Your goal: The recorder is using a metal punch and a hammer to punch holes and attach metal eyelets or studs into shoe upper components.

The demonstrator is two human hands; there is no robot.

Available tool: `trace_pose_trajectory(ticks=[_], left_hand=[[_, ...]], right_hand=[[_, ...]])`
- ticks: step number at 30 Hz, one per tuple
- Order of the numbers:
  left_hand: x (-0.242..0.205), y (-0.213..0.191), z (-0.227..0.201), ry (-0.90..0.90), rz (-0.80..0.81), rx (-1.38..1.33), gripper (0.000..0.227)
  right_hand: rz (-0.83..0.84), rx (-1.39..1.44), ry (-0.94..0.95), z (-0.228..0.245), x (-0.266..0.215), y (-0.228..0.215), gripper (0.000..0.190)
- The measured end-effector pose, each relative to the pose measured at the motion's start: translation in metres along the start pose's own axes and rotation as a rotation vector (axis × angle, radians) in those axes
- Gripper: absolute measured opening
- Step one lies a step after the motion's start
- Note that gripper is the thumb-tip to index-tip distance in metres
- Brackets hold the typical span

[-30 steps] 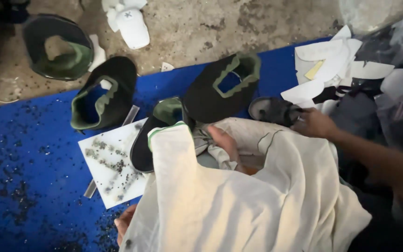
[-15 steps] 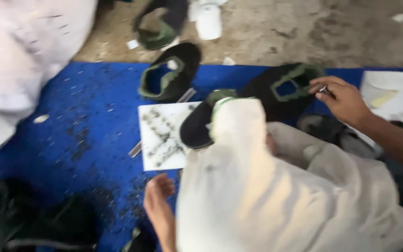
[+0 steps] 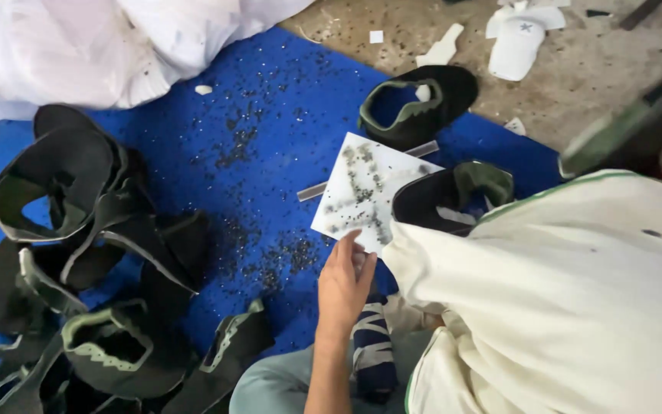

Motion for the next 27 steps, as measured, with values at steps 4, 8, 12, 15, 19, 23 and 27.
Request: trace_pose_trajectory(ticks=[4, 8, 12, 15, 19, 23, 27], left_hand=[[0.015, -0.009, -0.017, 0.08, -0.104, -0.236, 0.063], [-0.006, -0.071, -0.065, 0.286, -0.474, -0.209, 0.074], [0.002, -0.078, 0.009, 0.21, -0.557, -0.353, 0.058], [0.022, -0.068, 0.077, -0.067, -0.402, -0.535, 0.036], [0.036, -0.063, 0.086, -0.191, -0.408, -0.295, 0.023], [0.05, -0.068, 0.078, -0.201, -0.352, -0.524, 0.02], [0.051, -0.063, 0.082, -0.24, -0.291, -0.774, 0.027]], right_hand=[[0.13, -0.054, -0.157, 0.259, 0.027, 0.081, 0.034], [0.841, -0.114, -0.783, 0.47, -0.018, 0.232, 0.037], [1.152, 0.116, -0.979, 0.502, -0.079, 0.336, 0.025], [1.098, 0.374, -0.886, 0.471, -0.059, 0.355, 0.02], [0.574, 0.215, -0.598, 0.368, 0.028, 0.32, 0.021], [0.555, -0.374, -0.495, 0.262, 0.048, 0.291, 0.048], [0.612, -0.563, -0.351, 0.208, 0.043, 0.282, 0.04]])
Point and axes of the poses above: each hand's wrist, its own x-axis towards the middle knuckle, its own y-axis out of the palm, z = x × y, the point moved 10 cm from there along x, towards the middle knuckle, and after that the axes turned 15 degrees about -y, right-handed, at the moved point
